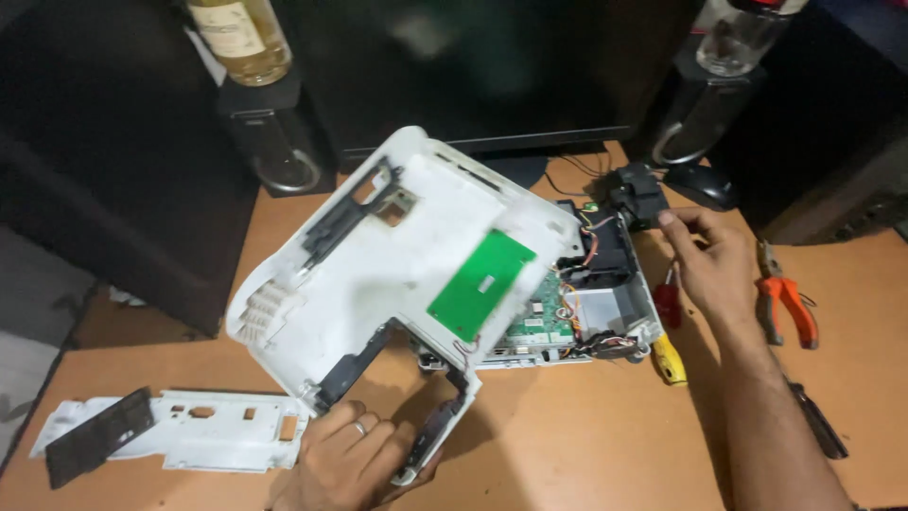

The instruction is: Repairing an electronic device by removing screws with a screwdriver and handling internal components like a circuit board.

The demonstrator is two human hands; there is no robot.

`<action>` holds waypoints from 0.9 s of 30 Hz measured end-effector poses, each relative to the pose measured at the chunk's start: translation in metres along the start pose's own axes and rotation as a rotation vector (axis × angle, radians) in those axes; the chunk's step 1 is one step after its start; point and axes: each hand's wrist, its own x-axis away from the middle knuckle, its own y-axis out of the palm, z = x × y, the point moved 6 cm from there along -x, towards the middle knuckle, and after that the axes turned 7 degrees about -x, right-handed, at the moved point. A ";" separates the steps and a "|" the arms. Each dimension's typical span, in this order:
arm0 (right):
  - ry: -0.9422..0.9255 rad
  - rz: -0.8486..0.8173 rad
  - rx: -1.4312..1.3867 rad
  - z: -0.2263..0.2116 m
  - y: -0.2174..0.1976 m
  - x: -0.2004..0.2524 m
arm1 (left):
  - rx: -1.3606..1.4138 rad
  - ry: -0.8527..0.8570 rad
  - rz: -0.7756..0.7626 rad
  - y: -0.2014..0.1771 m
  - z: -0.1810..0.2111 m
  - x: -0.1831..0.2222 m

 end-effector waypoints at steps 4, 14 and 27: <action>0.139 -0.129 -0.254 -0.009 0.009 0.005 | 0.103 0.133 -0.041 0.017 -0.002 0.004; 0.322 -0.350 -0.367 -0.013 0.027 0.014 | 0.154 0.312 -0.195 0.054 -0.015 0.020; 0.327 -0.349 -0.316 -0.009 0.034 0.015 | 0.189 0.270 -0.193 0.060 -0.038 0.018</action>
